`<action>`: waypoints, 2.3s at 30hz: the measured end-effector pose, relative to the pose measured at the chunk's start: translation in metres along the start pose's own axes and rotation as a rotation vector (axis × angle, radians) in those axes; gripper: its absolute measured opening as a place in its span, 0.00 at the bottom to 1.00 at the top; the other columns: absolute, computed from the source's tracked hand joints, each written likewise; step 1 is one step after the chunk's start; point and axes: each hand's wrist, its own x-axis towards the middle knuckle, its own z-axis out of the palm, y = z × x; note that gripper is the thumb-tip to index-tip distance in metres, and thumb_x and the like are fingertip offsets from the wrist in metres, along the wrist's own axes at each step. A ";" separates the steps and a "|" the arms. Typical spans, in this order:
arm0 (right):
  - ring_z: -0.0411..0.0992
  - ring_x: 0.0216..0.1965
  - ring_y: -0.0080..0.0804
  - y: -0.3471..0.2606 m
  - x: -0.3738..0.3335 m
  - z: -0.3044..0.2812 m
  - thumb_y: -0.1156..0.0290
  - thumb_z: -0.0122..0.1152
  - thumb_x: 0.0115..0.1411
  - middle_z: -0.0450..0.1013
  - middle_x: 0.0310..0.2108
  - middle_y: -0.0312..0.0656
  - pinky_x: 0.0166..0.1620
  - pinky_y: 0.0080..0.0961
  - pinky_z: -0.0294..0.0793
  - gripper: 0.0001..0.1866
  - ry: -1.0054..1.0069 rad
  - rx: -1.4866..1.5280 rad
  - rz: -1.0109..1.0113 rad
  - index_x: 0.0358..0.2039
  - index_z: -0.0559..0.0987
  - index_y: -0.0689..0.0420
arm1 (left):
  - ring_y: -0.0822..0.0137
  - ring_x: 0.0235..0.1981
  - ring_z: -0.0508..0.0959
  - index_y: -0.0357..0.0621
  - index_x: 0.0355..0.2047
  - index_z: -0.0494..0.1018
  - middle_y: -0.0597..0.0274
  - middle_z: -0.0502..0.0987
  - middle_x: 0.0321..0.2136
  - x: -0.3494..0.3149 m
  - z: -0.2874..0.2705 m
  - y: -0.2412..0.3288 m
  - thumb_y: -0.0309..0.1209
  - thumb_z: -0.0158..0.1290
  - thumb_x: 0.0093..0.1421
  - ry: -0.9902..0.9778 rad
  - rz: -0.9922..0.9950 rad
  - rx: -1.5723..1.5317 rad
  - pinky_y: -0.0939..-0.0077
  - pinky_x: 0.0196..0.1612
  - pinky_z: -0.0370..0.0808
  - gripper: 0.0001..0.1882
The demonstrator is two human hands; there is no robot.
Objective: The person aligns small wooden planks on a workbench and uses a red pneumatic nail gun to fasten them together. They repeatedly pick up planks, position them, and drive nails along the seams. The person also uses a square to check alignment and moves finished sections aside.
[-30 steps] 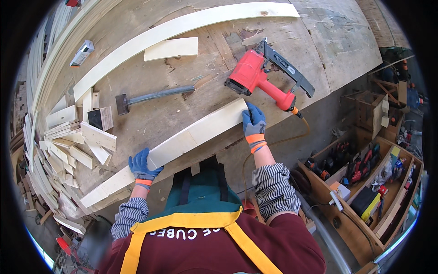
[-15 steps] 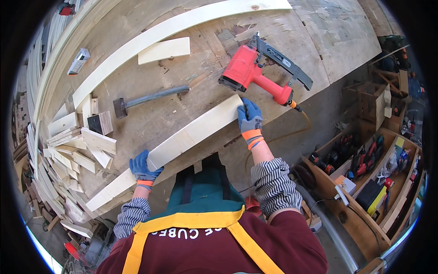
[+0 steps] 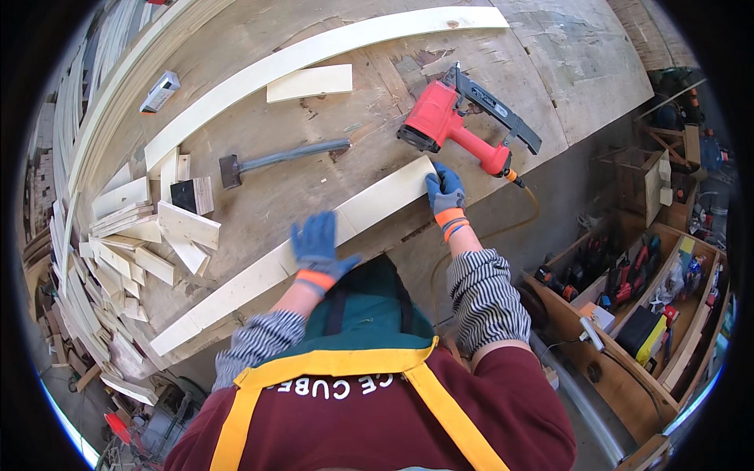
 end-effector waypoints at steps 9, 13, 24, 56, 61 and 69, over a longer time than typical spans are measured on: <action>0.76 0.46 0.39 0.025 -0.003 -0.002 0.66 0.65 0.58 0.78 0.44 0.50 0.51 0.32 0.73 0.18 -0.053 0.142 0.097 0.47 0.79 0.61 | 0.53 0.53 0.71 0.51 0.55 0.66 0.57 0.71 0.50 0.112 0.015 0.071 0.57 0.64 0.41 -0.138 -0.118 -0.002 0.57 0.56 0.67 0.44; 0.73 0.48 0.26 0.014 -0.001 -0.023 0.75 0.57 0.65 0.77 0.46 0.41 0.54 0.24 0.72 0.14 0.136 0.908 0.352 0.50 0.77 0.64 | 0.51 0.48 0.74 0.52 0.48 0.70 0.56 0.75 0.45 0.103 0.024 0.065 0.54 0.66 0.39 -0.091 -0.145 0.037 0.56 0.51 0.71 0.37; 0.75 0.41 0.25 0.024 -0.003 -0.085 0.72 0.58 0.64 0.79 0.41 0.42 0.46 0.24 0.74 0.12 -0.126 0.591 0.310 0.47 0.80 0.61 | 0.49 0.47 0.74 0.51 0.47 0.72 0.54 0.76 0.43 0.107 0.010 0.081 0.51 0.67 0.38 -0.021 -0.134 0.059 0.55 0.51 0.71 0.36; 0.72 0.50 0.60 -0.048 0.130 -0.060 0.65 0.67 0.51 0.74 0.50 0.58 0.52 0.45 0.72 0.47 -0.360 -0.796 -0.260 0.69 0.55 0.55 | 0.59 0.55 0.68 0.51 0.59 0.64 0.60 0.68 0.54 0.098 0.012 0.060 0.54 0.62 0.44 -0.240 -0.077 -0.138 0.61 0.60 0.63 0.43; 0.70 0.56 0.57 -0.018 0.132 -0.049 0.65 0.70 0.49 0.68 0.58 0.58 0.55 0.44 0.71 0.54 -0.252 -0.668 -0.235 0.71 0.47 0.51 | 0.59 0.56 0.68 0.51 0.59 0.64 0.61 0.69 0.54 0.096 0.009 0.063 0.55 0.61 0.45 -0.211 -0.082 -0.116 0.62 0.60 0.62 0.43; 0.73 0.53 0.48 -0.020 0.137 -0.127 0.67 0.68 0.51 0.74 0.53 0.52 0.55 0.39 0.73 0.35 -0.579 -0.112 -0.126 0.60 0.70 0.61 | 0.57 0.53 0.71 0.51 0.55 0.66 0.59 0.72 0.50 0.099 0.022 0.060 0.50 0.59 0.48 -0.139 -0.141 -0.223 0.61 0.59 0.64 0.35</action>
